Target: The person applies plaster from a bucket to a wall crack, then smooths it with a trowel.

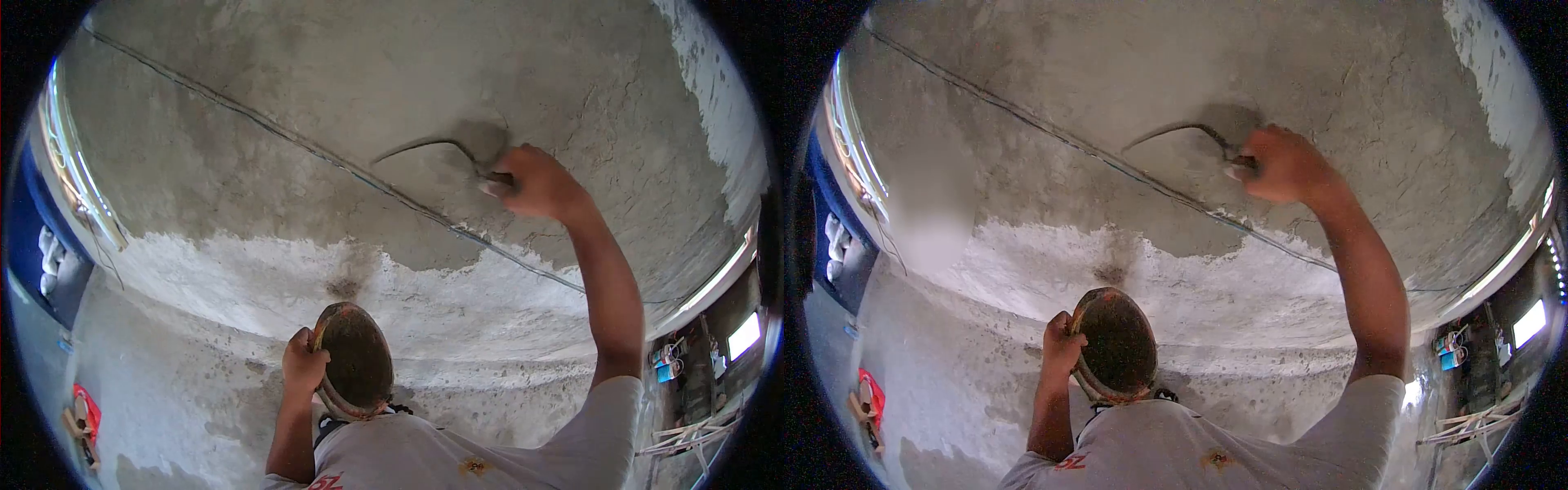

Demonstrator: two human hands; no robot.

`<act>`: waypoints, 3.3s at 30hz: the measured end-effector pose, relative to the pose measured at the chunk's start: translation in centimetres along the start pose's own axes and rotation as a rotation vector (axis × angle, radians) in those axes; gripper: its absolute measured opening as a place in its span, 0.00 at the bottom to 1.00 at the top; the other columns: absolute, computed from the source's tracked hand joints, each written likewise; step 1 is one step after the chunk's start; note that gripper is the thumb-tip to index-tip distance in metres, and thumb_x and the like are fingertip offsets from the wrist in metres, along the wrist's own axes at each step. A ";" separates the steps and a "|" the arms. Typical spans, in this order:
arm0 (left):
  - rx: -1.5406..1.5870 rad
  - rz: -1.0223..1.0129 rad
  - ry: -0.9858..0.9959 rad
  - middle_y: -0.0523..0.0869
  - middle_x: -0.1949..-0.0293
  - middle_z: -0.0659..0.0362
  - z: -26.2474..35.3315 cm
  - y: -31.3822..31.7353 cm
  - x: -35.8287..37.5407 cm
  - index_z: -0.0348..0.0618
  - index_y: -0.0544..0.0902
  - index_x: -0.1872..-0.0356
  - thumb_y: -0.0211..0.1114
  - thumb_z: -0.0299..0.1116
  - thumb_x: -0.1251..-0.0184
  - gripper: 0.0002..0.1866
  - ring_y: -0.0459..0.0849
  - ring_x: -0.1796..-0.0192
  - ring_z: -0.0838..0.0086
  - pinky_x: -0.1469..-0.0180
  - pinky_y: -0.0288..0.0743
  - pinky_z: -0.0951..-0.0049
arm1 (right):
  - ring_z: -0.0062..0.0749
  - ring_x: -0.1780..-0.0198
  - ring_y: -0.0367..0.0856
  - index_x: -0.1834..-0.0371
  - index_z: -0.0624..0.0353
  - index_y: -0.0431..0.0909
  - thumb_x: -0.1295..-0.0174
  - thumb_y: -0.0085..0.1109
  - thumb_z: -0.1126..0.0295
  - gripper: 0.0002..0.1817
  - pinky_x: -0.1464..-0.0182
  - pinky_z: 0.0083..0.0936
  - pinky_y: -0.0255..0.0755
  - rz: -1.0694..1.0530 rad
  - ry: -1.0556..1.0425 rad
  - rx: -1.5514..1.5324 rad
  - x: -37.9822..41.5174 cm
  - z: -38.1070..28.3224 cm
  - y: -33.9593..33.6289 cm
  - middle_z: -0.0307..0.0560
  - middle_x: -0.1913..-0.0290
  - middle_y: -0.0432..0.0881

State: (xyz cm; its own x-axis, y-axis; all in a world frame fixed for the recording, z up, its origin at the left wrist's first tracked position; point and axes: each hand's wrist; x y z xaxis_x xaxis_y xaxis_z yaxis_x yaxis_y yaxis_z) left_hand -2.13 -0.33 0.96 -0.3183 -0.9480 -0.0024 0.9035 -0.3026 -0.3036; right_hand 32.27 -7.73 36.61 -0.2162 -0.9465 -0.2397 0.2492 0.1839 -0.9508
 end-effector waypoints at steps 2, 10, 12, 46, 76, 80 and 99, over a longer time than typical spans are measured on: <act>-0.035 0.011 0.008 0.74 0.78 0.57 -0.2 -0.1 -0.1 0.38 0.73 0.73 0.66 0.22 0.58 0.11 0.75 0.73 0.71 0.68 0.70 0.63 | 0.54 0.52 0.84 0.70 0.63 0.85 0.39 0.70 0.58 0.17 0.51 0.46 0.77 -0.106 0.061 -0.019 -0.6 0.3 1.0 0.59 0.67 0.84; 0.033 0.027 -0.004 0.71 0.79 0.55 -0.9 -0.9 0.0 0.38 0.71 0.74 0.66 0.24 0.58 0.11 0.72 0.74 0.71 0.69 0.68 0.64 | 0.56 0.52 0.84 0.66 0.62 0.87 0.38 0.70 0.55 0.18 0.49 0.48 0.77 0.025 -0.088 0.142 3.0 1.9 0.5 0.59 0.63 0.85; 0.012 0.029 -0.005 0.72 0.79 0.55 -2.0 -0.8 -0.3 0.38 0.72 0.74 0.66 0.25 0.58 0.11 0.72 0.74 0.69 0.69 0.69 0.62 | 0.57 0.52 0.84 0.66 0.62 0.87 0.39 0.70 0.55 0.18 0.49 0.48 0.77 0.007 -0.071 0.136 3.1 0.9 -0.7 0.59 0.63 0.85; -0.089 0.032 -0.022 0.78 0.76 0.49 -2.5 -0.7 -0.2 0.37 0.74 0.71 0.68 0.25 0.58 0.12 0.80 0.72 0.56 0.66 0.72 0.59 | 0.53 0.49 0.83 0.59 0.61 0.87 0.40 0.71 0.56 0.18 0.46 0.44 0.78 -0.159 0.026 0.162 0.0 -0.4 0.2 0.58 0.55 0.85; 0.061 -0.036 -0.073 0.74 0.77 0.57 -2.4 -1.1 0.3 0.38 0.72 0.73 0.69 0.22 0.59 0.14 0.73 0.72 0.68 0.67 0.70 0.62 | 0.51 0.49 0.83 0.64 0.61 0.85 0.42 0.72 0.54 0.19 0.45 0.44 0.78 -0.014 0.006 0.042 0.6 1.2 -0.3 0.55 0.59 0.86; -0.037 -0.014 -0.113 0.74 0.77 0.55 -3.4 -1.5 0.2 0.37 0.72 0.73 0.68 0.21 0.59 0.13 0.74 0.73 0.66 0.67 0.70 0.62 | 0.49 0.45 0.81 0.61 0.61 0.85 0.39 0.71 0.53 0.20 0.43 0.43 0.76 0.052 0.010 0.043 0.3 0.4 0.9 0.55 0.54 0.85; -0.056 0.075 -0.134 0.73 0.77 0.56 -1.6 -3.3 0.7 0.38 0.68 0.75 0.66 0.21 0.58 0.13 0.74 0.72 0.69 0.68 0.70 0.64 | 0.49 0.43 0.81 0.49 0.58 0.87 0.37 0.69 0.47 0.26 0.40 0.43 0.76 0.013 0.056 -0.102 2.4 5.1 1.9 0.55 0.50 0.84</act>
State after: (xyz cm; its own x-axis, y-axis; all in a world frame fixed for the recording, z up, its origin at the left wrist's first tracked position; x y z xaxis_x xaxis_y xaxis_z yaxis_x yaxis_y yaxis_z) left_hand -5.80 0.12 0.44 -0.2066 -0.9734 0.0989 0.9047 -0.2285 -0.3595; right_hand 37.07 -11.05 35.26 -0.2664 -0.9281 -0.2601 0.1557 0.2248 -0.9619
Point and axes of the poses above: each hand's wrist, its own x-axis away from the middle knuckle, its own y-axis out of the palm, z = x × y
